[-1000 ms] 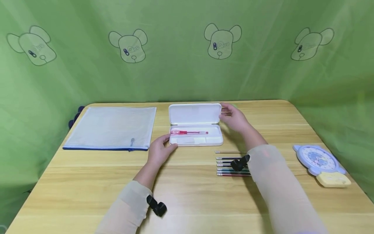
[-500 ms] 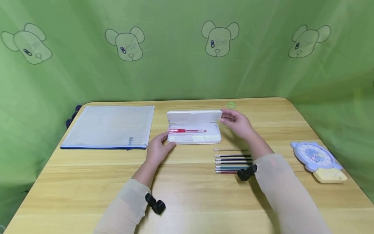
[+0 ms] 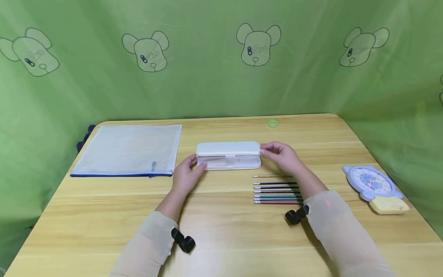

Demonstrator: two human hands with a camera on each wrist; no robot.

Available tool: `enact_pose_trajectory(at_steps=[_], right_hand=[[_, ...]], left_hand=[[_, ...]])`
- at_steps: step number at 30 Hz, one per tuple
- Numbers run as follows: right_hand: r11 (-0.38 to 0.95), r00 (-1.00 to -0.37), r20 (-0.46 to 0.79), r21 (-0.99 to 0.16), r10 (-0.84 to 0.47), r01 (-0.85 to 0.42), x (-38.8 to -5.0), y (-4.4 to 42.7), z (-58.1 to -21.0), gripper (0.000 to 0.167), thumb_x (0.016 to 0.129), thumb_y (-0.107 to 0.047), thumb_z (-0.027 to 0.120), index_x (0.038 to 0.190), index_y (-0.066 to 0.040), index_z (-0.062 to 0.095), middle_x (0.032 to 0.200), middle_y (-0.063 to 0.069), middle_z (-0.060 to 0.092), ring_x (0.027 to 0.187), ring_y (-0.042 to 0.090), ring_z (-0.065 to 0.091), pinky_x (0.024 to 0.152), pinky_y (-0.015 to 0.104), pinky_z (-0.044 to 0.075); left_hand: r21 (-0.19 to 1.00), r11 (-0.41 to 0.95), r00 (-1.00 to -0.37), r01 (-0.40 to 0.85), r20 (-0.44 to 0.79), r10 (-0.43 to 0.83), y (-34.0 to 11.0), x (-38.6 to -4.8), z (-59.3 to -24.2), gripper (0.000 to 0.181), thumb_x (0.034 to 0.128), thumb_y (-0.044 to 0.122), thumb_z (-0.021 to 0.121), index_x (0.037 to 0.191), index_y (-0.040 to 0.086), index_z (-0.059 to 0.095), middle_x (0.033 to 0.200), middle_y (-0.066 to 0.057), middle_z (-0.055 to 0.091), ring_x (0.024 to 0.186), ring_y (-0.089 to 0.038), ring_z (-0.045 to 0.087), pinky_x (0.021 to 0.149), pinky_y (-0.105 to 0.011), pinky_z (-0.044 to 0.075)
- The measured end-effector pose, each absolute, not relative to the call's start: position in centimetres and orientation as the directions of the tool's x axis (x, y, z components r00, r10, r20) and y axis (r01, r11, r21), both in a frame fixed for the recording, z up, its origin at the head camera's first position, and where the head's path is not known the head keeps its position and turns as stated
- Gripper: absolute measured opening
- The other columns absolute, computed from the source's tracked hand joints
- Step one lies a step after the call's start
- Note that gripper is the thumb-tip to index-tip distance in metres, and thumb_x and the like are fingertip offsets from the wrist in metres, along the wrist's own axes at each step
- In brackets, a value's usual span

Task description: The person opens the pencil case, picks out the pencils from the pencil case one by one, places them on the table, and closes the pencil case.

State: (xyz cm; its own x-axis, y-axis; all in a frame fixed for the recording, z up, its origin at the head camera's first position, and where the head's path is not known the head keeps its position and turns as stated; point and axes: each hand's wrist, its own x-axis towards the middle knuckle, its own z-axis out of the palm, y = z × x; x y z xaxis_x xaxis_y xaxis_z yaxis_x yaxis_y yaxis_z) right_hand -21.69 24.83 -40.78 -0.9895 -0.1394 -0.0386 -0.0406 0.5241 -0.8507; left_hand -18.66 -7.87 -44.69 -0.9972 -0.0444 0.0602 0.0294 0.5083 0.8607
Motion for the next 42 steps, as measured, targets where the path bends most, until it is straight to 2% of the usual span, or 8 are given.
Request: enact_pose_trajectory(at_steps=[6,11,15,19,42], right_hand=[[0.54,-0.982,-0.088,-0.841,-0.164,-0.015,-21.7,24.8,-41.3,0.046,0.091,-0.034,0.068,0.121,0.0,0.059,0.139,0.018,0.056,0.126,0.034,0.056,0.11,0.045,0.045],[0.575,-0.966,-0.129,-0.818,-0.223,-0.024,-21.7,24.9,-41.3,0.058,0.091,-0.033,0.069,0.138,-0.003,0.051,0.143,0.021,0.052,0.131,0.037,0.052,0.112,0.047,0.043],[0.618,-0.952,-0.171,-0.786,-0.253,-0.023,-21.7,24.8,-41.5,0.066,0.092,-0.032,0.068,0.145,-0.003,0.044,0.148,0.02,0.047,0.135,0.036,0.049,0.114,0.046,0.04],[0.648,-0.951,-0.179,-0.761,-0.254,-0.029,-21.6,24.5,-41.6,0.065,0.092,-0.029,0.069,0.145,-0.002,0.043,0.146,0.021,0.049,0.133,0.037,0.051,0.113,0.046,0.04],[0.661,-0.956,-0.186,-0.75,-0.227,-0.011,-21.3,24.5,-42.1,0.067,0.091,-0.03,0.07,0.146,-0.003,0.042,0.145,0.02,0.051,0.133,0.035,0.051,0.111,0.045,0.043]], left_hand=[[0.868,0.495,-0.996,0.042,0.077,-0.051,-7.9,-18.4,-44.7,0.066,0.0954,0.045,0.058,0.144,0.003,0.045,0.132,-0.015,0.063,0.13,-0.03,0.055,0.117,-0.044,0.036],[0.871,0.489,-0.995,0.047,0.084,-0.054,-7.9,-18.3,-44.7,0.059,0.0969,0.044,0.056,0.144,0.009,0.048,0.133,-0.014,0.063,0.126,-0.028,0.059,0.114,-0.044,0.041],[0.872,0.487,-0.995,0.049,0.087,-0.055,-7.9,-18.3,-44.7,0.054,0.0969,0.039,0.058,0.141,0.009,0.051,0.134,-0.014,0.062,0.126,-0.028,0.059,0.113,-0.043,0.043],[0.871,0.487,-0.995,0.056,0.09,-0.047,-7.9,-18.4,-44.8,0.053,0.0952,0.034,0.061,0.139,0.006,0.053,0.133,-0.014,0.063,0.127,-0.028,0.058,0.114,-0.041,0.042],[0.868,0.495,-0.997,0.03,0.06,-0.045,-7.9,-18.4,-45.0,0.053,0.0941,0.033,0.062,0.138,0.005,0.054,0.136,-0.012,0.061,0.132,-0.028,0.053,0.116,-0.042,0.039]])
